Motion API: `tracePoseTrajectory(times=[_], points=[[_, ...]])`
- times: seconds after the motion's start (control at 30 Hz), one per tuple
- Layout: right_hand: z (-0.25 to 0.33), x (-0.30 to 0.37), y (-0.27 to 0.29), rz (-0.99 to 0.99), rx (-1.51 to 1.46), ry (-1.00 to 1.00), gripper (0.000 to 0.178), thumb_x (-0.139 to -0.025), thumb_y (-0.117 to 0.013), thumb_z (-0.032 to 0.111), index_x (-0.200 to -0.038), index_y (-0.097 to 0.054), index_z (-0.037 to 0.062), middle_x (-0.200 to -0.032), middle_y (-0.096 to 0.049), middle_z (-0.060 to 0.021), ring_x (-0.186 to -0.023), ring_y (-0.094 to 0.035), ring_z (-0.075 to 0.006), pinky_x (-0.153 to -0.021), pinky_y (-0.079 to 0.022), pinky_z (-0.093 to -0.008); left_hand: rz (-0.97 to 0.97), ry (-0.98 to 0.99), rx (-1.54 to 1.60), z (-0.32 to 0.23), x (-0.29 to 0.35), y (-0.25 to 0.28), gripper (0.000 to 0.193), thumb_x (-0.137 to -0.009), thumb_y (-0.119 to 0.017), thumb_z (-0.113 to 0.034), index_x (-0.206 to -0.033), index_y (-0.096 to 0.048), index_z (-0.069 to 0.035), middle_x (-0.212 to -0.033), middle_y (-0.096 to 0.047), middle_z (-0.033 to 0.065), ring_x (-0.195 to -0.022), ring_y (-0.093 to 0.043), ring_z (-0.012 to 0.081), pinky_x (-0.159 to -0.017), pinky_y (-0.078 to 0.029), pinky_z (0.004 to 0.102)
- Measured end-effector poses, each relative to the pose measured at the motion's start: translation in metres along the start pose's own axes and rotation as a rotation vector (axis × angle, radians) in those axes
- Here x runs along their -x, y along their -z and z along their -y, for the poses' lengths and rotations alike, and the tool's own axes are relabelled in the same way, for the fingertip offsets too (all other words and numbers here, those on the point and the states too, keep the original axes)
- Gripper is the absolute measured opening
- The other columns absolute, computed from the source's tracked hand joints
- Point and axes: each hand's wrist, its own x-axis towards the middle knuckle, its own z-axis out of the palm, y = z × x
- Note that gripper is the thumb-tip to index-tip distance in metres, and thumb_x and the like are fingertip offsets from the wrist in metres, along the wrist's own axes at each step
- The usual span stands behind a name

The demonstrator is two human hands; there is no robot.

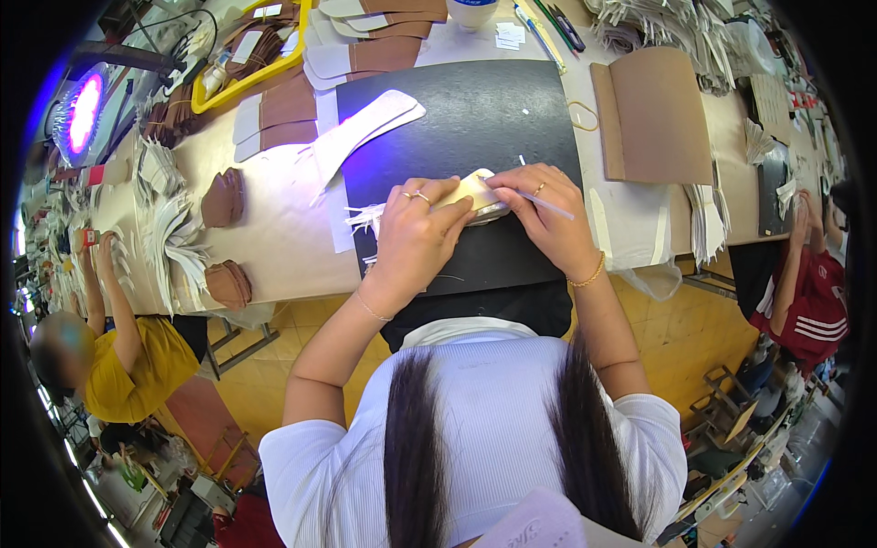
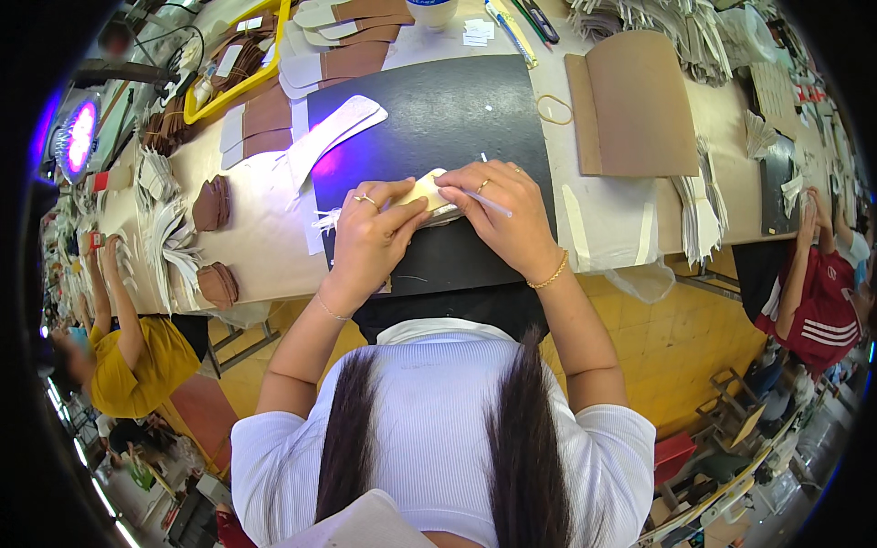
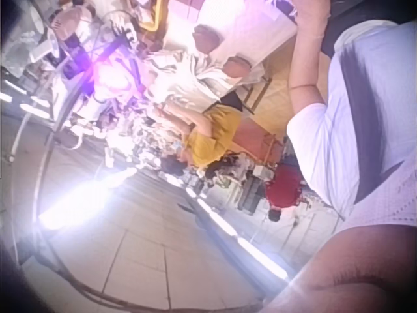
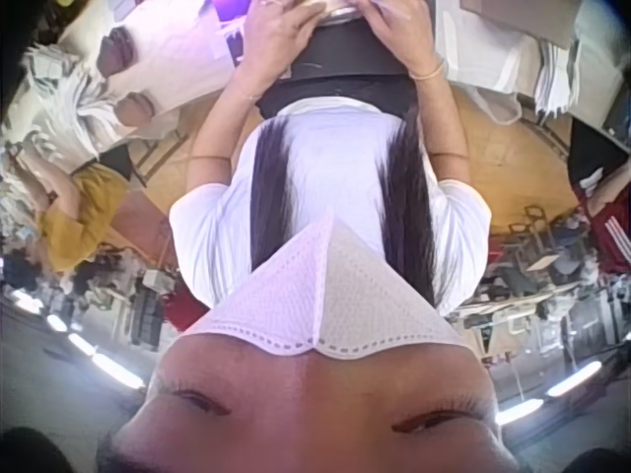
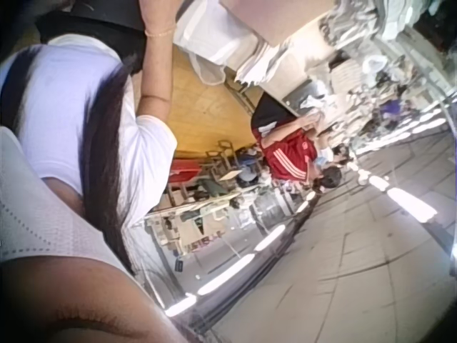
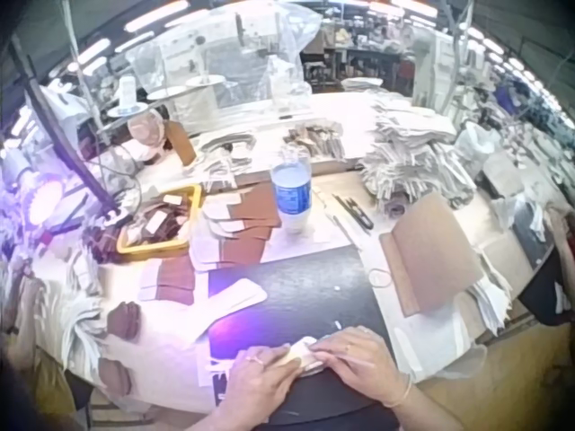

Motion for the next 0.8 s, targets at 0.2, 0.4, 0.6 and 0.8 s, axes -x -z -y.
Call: tracePoseTrajectory(times=[0.2,0.4,0.6,0.8], points=[[0.002,-0.001,0.003,0.035,0.058,0.003,0.01,-0.091,-0.071,0.017,-0.092,-0.071,0.0072,-0.085,-0.07,-0.0036,-0.074,-0.064,-0.0241,-0.068,-0.047,-0.0359,0.003,-0.009,-0.007,0.001,0.0,0.0,0.016,-0.076,-0.082,-0.012,-0.09,-0.077,-0.007,-0.105,-0.071,0.0067,-0.094,-0.063,0.0259,-0.083,-0.05,0.0383],[0.004,0.009,0.006,-0.021,-0.118,-0.225,0.019,-0.102,-0.059,0.019,-0.095,-0.069,0.0035,-0.083,-0.066,-0.0091,-0.074,-0.063,-0.0254,-0.071,-0.049,-0.0333,0.03,0.0,0.047,0.003,-0.004,0.003,0.018,-0.076,-0.082,-0.012,-0.091,-0.074,-0.005,-0.103,-0.07,0.0081,-0.092,-0.064,0.0285,-0.082,-0.05,0.0391],[0.002,0.015,-0.001,-0.271,-0.375,-0.178,0.024,-0.105,-0.055,0.022,-0.101,-0.067,0.001,-0.092,-0.065,-0.0125,-0.08,-0.063,-0.0225,-0.073,-0.049,-0.031,0.076,0.137,0.29,0.018,-0.009,0.012,0.024,-0.079,-0.082,-0.01,-0.098,-0.068,-0.003,-0.105,-0.07,0.0083,-0.093,-0.067,0.0238,-0.08,-0.054,0.0369],[0.007,0.027,-0.012,-0.158,-0.298,-0.152,0.024,-0.105,-0.055,0.022,-0.101,-0.067,0.0021,-0.095,-0.067,-0.0112,-0.086,-0.064,-0.0234,-0.079,-0.05,-0.0324,-0.004,0.533,0.852,0.041,-0.012,0.042,0.023,-0.081,-0.082,-0.003,-0.1,-0.069,-0.002,-0.108,-0.069,0.0058,-0.086,-0.064,0.01,-0.069,-0.053,0.0242]])
